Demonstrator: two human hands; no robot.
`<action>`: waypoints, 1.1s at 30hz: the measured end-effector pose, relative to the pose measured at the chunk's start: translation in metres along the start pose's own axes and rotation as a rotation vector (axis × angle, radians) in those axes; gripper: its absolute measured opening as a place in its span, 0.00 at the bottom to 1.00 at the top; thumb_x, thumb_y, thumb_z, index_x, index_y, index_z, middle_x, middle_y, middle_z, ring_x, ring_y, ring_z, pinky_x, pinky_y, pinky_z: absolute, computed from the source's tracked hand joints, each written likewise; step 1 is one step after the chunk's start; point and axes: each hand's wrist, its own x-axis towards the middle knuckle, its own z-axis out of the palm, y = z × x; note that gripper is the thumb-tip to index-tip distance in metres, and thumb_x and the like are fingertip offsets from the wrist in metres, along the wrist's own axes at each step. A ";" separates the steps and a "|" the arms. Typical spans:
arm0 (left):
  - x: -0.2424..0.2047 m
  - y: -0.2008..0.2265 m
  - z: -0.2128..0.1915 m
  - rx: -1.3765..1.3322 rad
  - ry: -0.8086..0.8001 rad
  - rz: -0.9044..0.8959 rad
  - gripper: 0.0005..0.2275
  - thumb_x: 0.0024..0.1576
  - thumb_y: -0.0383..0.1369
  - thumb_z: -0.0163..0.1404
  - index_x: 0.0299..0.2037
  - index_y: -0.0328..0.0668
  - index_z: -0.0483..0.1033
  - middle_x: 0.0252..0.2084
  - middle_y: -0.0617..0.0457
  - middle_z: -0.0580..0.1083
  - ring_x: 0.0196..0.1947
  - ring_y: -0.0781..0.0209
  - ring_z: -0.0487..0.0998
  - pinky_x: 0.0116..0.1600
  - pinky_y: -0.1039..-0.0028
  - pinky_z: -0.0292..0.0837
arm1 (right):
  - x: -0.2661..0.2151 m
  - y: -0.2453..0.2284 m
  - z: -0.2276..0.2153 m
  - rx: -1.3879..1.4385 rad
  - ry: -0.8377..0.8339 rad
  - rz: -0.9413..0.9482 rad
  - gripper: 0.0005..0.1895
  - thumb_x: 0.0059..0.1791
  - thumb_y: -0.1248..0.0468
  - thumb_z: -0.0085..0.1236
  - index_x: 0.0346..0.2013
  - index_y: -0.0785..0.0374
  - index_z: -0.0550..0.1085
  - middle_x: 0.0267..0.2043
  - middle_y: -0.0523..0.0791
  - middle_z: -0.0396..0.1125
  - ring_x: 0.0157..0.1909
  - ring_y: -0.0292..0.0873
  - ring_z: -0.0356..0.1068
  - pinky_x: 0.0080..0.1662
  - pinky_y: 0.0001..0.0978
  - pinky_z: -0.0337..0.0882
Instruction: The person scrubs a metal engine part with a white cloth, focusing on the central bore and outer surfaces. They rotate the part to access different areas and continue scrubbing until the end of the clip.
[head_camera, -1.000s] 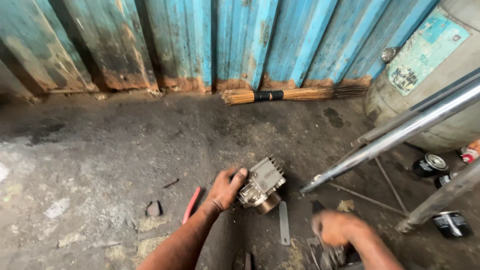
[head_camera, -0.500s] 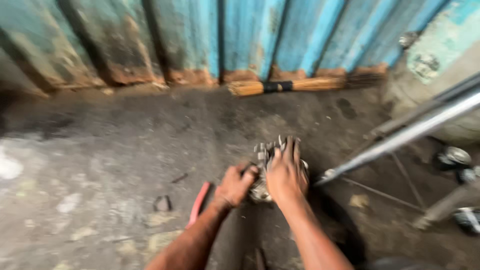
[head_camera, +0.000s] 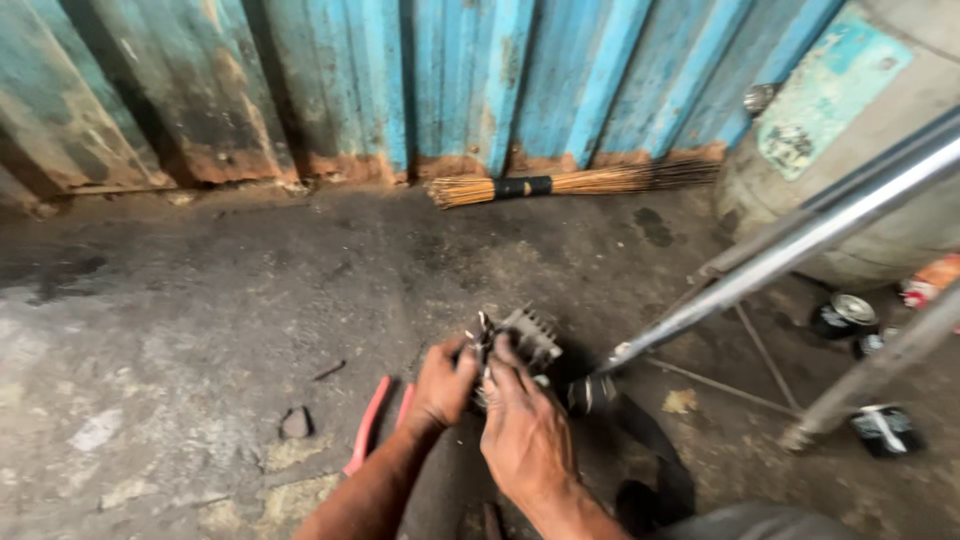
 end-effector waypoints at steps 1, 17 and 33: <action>-0.002 -0.001 -0.001 0.019 -0.025 -0.033 0.18 0.57 0.43 0.45 0.40 0.32 0.77 0.31 0.39 0.78 0.35 0.61 0.75 0.45 0.61 0.73 | -0.004 -0.004 -0.008 -0.013 -0.066 0.074 0.18 0.53 0.62 0.48 0.57 0.60 0.72 0.53 0.53 0.73 0.53 0.55 0.73 0.52 0.43 0.73; -0.002 0.018 -0.008 0.037 -0.061 -0.099 0.18 0.57 0.42 0.47 0.43 0.33 0.79 0.35 0.42 0.81 0.38 0.62 0.79 0.48 0.65 0.73 | 0.045 0.034 0.030 -0.529 0.164 -0.300 0.35 0.59 0.44 0.33 0.70 0.68 0.56 0.71 0.64 0.55 0.70 0.69 0.55 0.68 0.69 0.50; 0.000 0.003 0.001 0.046 -0.008 -0.048 0.19 0.58 0.42 0.45 0.44 0.30 0.78 0.38 0.36 0.81 0.39 0.61 0.80 0.49 0.66 0.74 | 0.008 -0.002 0.032 -0.345 0.228 -0.290 0.23 0.52 0.65 0.44 0.62 0.61 0.67 0.66 0.56 0.65 0.67 0.62 0.65 0.62 0.53 0.68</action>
